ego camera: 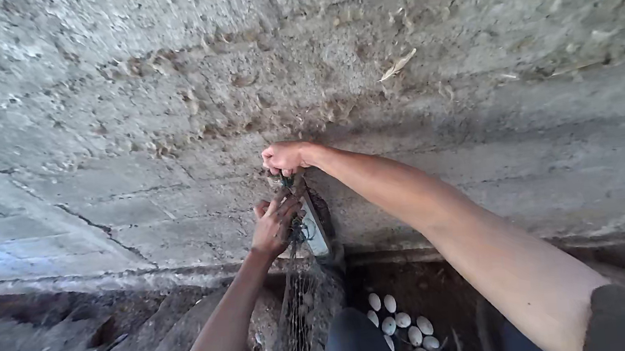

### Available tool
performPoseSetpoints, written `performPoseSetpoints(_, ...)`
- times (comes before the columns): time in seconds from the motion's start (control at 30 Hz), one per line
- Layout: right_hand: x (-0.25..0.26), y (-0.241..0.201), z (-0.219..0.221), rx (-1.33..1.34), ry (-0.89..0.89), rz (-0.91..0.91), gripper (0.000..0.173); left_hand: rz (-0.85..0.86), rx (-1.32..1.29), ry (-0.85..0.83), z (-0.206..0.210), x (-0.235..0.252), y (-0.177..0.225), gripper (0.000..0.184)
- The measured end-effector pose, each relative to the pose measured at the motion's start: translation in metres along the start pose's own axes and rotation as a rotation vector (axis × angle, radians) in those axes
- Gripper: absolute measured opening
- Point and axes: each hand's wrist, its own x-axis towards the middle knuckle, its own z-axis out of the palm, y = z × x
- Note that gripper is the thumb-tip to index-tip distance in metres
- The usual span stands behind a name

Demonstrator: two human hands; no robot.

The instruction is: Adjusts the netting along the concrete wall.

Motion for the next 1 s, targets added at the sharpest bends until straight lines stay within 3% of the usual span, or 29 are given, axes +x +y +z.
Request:
performPoseSetpoints(0.17, 0.014, 0.003, 0.004, -0.232, 0.131, -0.073, 0.026, -0.070, -0.112, -0.137, -0.012, 0.008, 0.004, 0.025)
performPoseSetpoints(0.23, 0.017, 0.006, 0.004, -0.205, 0.145, -0.020, 0.027, -0.113, -0.218, -0.192, -0.011, 0.007, 0.004, 0.026)
performPoseSetpoints(0.33, 0.021, 0.017, 0.002, -0.037, 0.183, 0.041, 0.028, -0.308, -0.503, -0.266, -0.025, 0.015, 0.007, 0.037)
performPoseSetpoints(0.4, 0.026, 0.030, 0.003, 0.090, 0.218, -0.006, 0.027, -0.445, -0.769, -0.148, -0.034, 0.024, 0.010, 0.046)
performPoseSetpoints(0.57, 0.010, 0.038, 0.008, 0.160, 0.292, -0.140, 0.028, -0.899, -1.337, 0.384, -0.029, 0.050, 0.007, 0.047)
performPoseSetpoints(0.67, -0.013, 0.033, 0.007, 0.077, 0.297, -0.243, 0.030, -1.155, -1.325, 0.404, -0.031, 0.075, 0.007, 0.034)
performPoseSetpoints(0.73, -0.027, 0.031, 0.007, -0.075, 0.300, -0.331, 0.028, -1.164, -1.279, 0.304, -0.032, 0.082, 0.000, 0.026)
performPoseSetpoints(0.9, -0.052, 0.032, 0.014, -0.368, 0.340, -0.408, 0.023, -1.003, -1.219, -0.008, -0.038, 0.074, -0.016, 0.076)
performPoseSetpoints(0.97, -0.057, 0.023, 0.019, -0.496, 0.313, -0.404, 0.020, -0.859, -1.038, -0.121, -0.043, 0.077, -0.013, 0.073)
performPoseSetpoints(1.0, -0.059, 0.017, 0.022, -0.579, 0.293, -0.403, 0.019, -0.793, -0.933, -0.155, -0.045, 0.078, -0.011, 0.060)
